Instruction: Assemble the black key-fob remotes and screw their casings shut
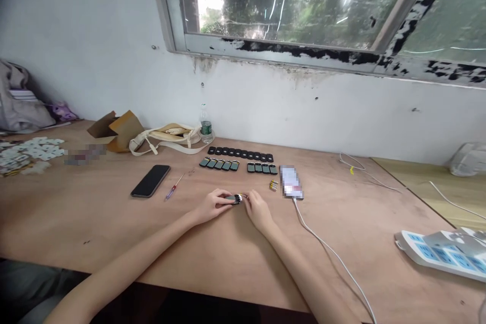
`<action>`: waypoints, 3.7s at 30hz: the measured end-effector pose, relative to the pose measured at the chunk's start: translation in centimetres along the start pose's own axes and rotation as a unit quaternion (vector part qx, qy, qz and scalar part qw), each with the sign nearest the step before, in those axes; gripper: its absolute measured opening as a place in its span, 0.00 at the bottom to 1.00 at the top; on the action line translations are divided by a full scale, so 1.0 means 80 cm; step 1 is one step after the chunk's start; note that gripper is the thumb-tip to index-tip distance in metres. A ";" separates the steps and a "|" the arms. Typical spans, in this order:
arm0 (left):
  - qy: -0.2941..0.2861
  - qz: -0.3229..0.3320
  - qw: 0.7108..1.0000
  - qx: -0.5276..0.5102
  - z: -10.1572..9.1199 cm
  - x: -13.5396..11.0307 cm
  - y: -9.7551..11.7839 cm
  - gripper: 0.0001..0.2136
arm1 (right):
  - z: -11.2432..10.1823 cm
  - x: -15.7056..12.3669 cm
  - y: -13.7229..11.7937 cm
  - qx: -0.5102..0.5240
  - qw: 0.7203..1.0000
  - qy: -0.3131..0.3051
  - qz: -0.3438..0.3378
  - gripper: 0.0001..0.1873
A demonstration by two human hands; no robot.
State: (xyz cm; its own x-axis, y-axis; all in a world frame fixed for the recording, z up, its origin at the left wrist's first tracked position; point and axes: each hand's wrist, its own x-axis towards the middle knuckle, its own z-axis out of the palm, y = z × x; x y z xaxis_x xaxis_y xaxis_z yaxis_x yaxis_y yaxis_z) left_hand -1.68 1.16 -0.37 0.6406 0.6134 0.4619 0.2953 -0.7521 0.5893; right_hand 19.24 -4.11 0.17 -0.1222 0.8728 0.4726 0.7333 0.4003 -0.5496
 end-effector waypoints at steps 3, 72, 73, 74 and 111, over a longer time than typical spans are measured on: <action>-0.020 0.009 1.000 -0.008 0.000 0.000 -0.003 0.10 | 0.008 -0.001 -0.019 0.034 0.999 -0.008 -0.012 0.12; 0.079 -0.107 0.937 0.324 0.055 0.093 -0.016 0.18 | 0.041 0.083 0.061 -0.236 0.971 0.019 0.011 0.27; 0.079 -0.101 0.939 0.320 0.056 0.097 -0.019 0.18 | 0.042 0.082 0.062 -0.231 0.973 0.014 0.010 0.27; 0.080 -0.098 0.941 0.314 0.058 0.100 -0.022 0.19 | 0.041 0.081 0.062 -0.226 0.974 0.012 0.007 0.27; 0.006 0.036 0.993 0.115 0.033 0.067 -0.009 0.07 | -0.041 0.005 0.093 -0.258 0.957 0.090 0.101 0.10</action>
State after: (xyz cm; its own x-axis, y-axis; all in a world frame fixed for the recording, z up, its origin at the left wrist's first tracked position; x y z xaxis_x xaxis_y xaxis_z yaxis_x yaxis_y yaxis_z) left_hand 3.42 4.39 -0.08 0.6577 0.5572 0.5069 0.4033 -0.8288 0.3879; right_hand 26.82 -1.68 -1.45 0.1404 0.8369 0.5290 0.9678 -0.0033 -0.2516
